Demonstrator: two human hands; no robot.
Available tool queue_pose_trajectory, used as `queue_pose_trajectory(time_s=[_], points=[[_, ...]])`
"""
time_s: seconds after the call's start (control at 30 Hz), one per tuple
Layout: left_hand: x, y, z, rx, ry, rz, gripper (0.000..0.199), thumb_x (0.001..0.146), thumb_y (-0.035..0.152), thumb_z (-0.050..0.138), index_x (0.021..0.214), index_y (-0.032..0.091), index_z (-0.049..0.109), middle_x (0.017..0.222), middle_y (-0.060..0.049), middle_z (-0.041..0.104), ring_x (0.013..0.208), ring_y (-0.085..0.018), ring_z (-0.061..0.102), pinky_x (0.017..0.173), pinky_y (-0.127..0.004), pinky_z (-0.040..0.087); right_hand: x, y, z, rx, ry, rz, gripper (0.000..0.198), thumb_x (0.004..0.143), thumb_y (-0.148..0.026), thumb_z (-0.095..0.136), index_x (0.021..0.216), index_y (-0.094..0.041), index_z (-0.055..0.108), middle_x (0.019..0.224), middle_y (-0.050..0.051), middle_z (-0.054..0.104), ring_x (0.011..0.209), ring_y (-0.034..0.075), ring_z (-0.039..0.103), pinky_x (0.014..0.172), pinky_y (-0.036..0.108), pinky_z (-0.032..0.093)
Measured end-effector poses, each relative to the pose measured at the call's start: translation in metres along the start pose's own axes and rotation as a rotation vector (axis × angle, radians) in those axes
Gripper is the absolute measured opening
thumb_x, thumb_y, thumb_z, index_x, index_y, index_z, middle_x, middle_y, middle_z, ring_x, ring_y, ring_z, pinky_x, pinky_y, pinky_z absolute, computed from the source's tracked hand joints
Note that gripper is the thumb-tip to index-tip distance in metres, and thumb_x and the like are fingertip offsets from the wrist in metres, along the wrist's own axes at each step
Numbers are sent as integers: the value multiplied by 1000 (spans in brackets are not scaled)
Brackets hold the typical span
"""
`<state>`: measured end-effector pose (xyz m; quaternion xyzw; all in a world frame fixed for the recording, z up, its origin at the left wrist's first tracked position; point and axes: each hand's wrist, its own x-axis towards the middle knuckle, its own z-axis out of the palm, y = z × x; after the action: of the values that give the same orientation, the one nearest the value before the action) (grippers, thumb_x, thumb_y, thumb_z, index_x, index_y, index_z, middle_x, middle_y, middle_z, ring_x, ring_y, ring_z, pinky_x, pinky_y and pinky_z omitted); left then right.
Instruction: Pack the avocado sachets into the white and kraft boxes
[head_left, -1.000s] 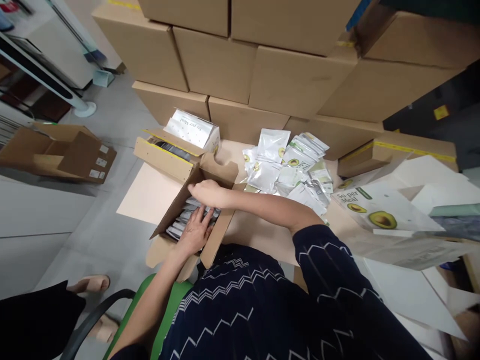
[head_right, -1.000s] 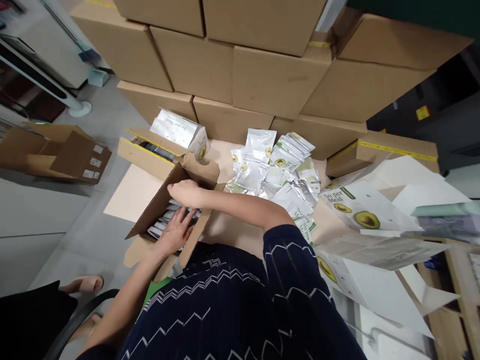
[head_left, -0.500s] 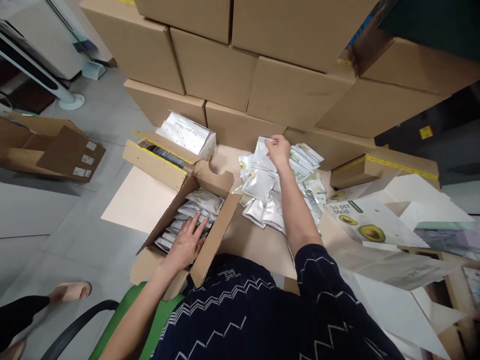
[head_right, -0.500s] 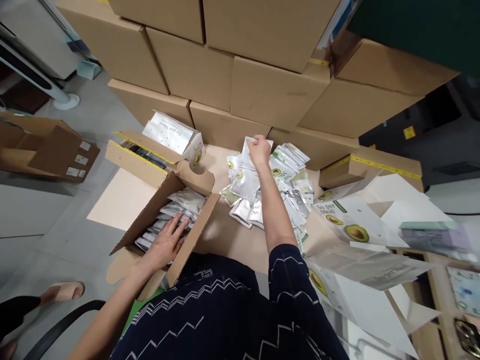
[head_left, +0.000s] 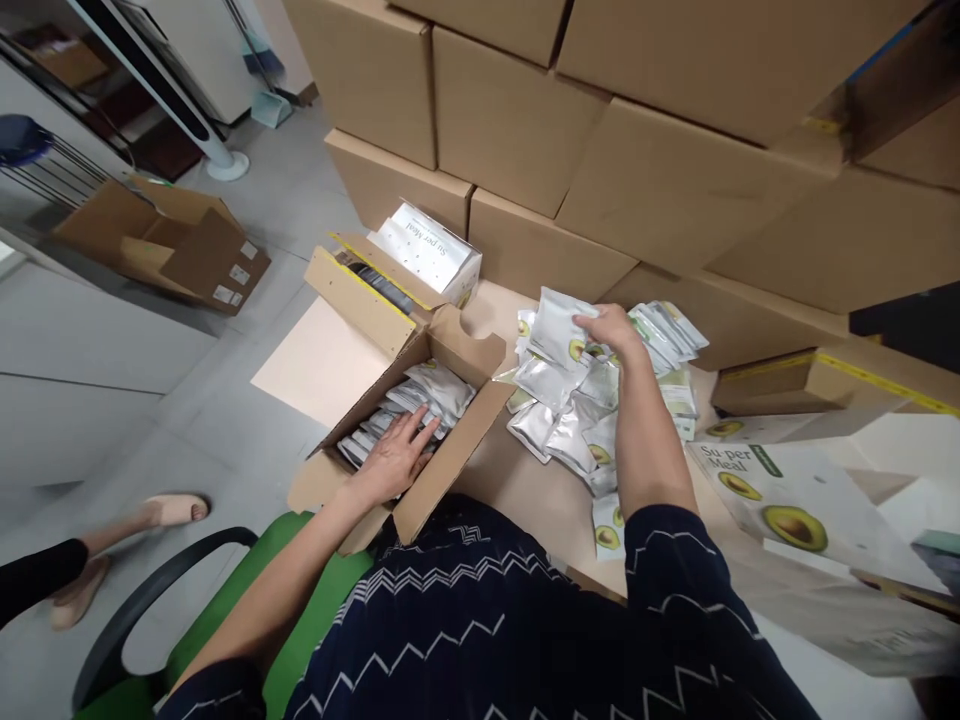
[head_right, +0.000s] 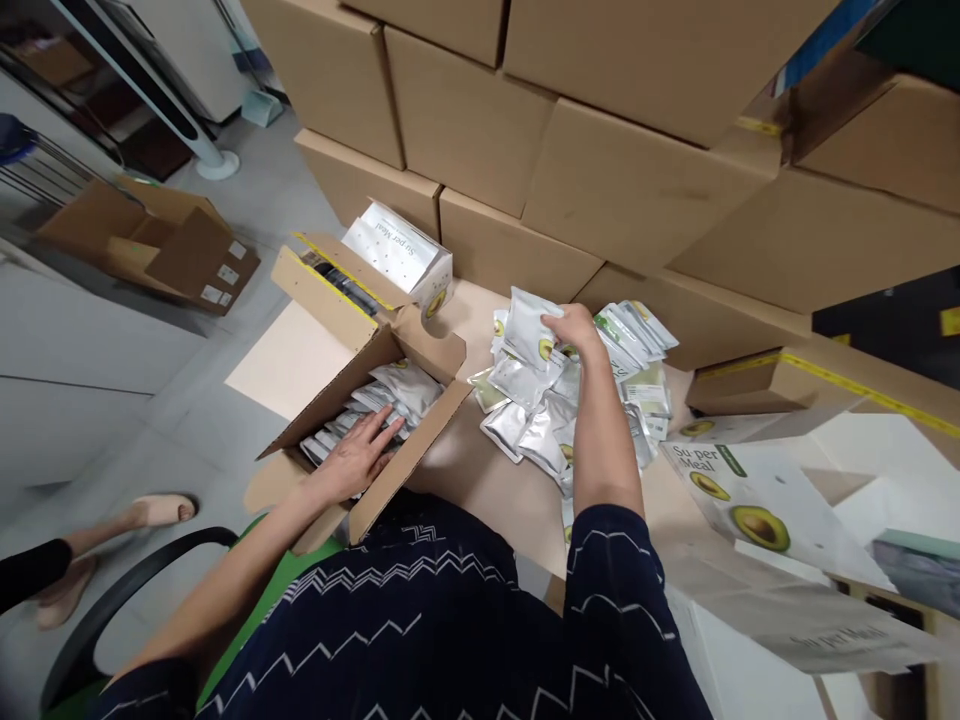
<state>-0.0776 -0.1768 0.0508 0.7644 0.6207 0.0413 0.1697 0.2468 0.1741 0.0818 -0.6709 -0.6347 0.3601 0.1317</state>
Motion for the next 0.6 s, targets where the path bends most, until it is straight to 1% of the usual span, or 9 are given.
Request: queue_pose_trajectory(time_s=[0.03, 0.1, 0.13, 0.2, 0.27, 0.33, 0.4, 0.47, 0.6], points=[[1, 0, 0, 5, 1, 4, 56, 101, 36, 44, 154, 17, 41, 165, -21, 30, 148, -37, 38, 119, -56, 36, -18, -6, -6, 5, 7, -65, 20, 84, -27, 69, 89, -7, 71, 52, -2, 54, 47, 11, 54, 49, 20, 42], [3, 0, -3, 20, 8, 13, 56, 100, 33, 45, 154, 17, 41, 163, -21, 32, 145, -36, 42, 117, -55, 39, -62, -23, -20, 65, 106, -230, 21, 87, -31, 65, 87, -11, 72, 57, -1, 59, 51, 12, 60, 52, 20, 46], [5, 0, -5, 33, 14, 16, 56, 100, 31, 45, 154, 17, 41, 162, -22, 33, 143, -35, 45, 116, -53, 41, -87, -33, -27, 121, 166, -322, 23, 89, -33, 64, 86, -13, 72, 61, 0, 62, 52, 13, 61, 54, 21, 48], [9, 0, -10, 68, 27, 19, 56, 99, 24, 44, 154, 16, 39, 161, -23, 35, 139, -33, 49, 112, -49, 45, -136, -55, -34, 232, 206, -480, 27, 91, -40, 62, 85, -16, 72, 67, 1, 65, 55, 13, 63, 56, 23, 51], [14, 0, -15, 121, 32, 25, 58, 96, 15, 44, 154, 15, 39, 160, -23, 36, 136, -31, 52, 110, -45, 47, -176, -75, -30, 301, 174, -616, 30, 94, -43, 60, 86, -18, 73, 71, 2, 67, 56, 13, 63, 58, 25, 54], [19, 2, -21, 176, 25, 33, 59, 92, 8, 43, 151, 14, 44, 157, -22, 42, 134, -29, 54, 109, -43, 47, -202, -93, -12, 275, 109, -748, 28, 97, -41, 56, 94, -19, 74, 78, 3, 69, 63, 15, 66, 63, 27, 56], [25, 4, -25, 210, 13, 36, 56, 91, 5, 41, 145, 14, 51, 151, -21, 50, 131, -29, 57, 109, -44, 47, -212, -107, 15, 139, 35, -858, 29, 99, -34, 50, 106, -20, 75, 89, 6, 72, 78, 19, 69, 74, 31, 57], [31, 6, -28, 228, 7, 37, 51, 93, 6, 40, 140, 13, 55, 146, -22, 54, 128, -29, 58, 107, -44, 48, -211, -117, 45, -74, -41, -888, 33, 100, -26, 45, 117, -20, 73, 102, 9, 73, 94, 21, 69, 86, 32, 56], [44, 7, -33, 240, 13, 49, 48, 96, 9, 35, 138, 12, 57, 144, -23, 56, 124, -30, 59, 101, -45, 49, -193, -131, 87, -461, -148, -744, 40, 102, -24, 38, 125, -16, 69, 113, 14, 72, 106, 26, 67, 91, 33, 51]])
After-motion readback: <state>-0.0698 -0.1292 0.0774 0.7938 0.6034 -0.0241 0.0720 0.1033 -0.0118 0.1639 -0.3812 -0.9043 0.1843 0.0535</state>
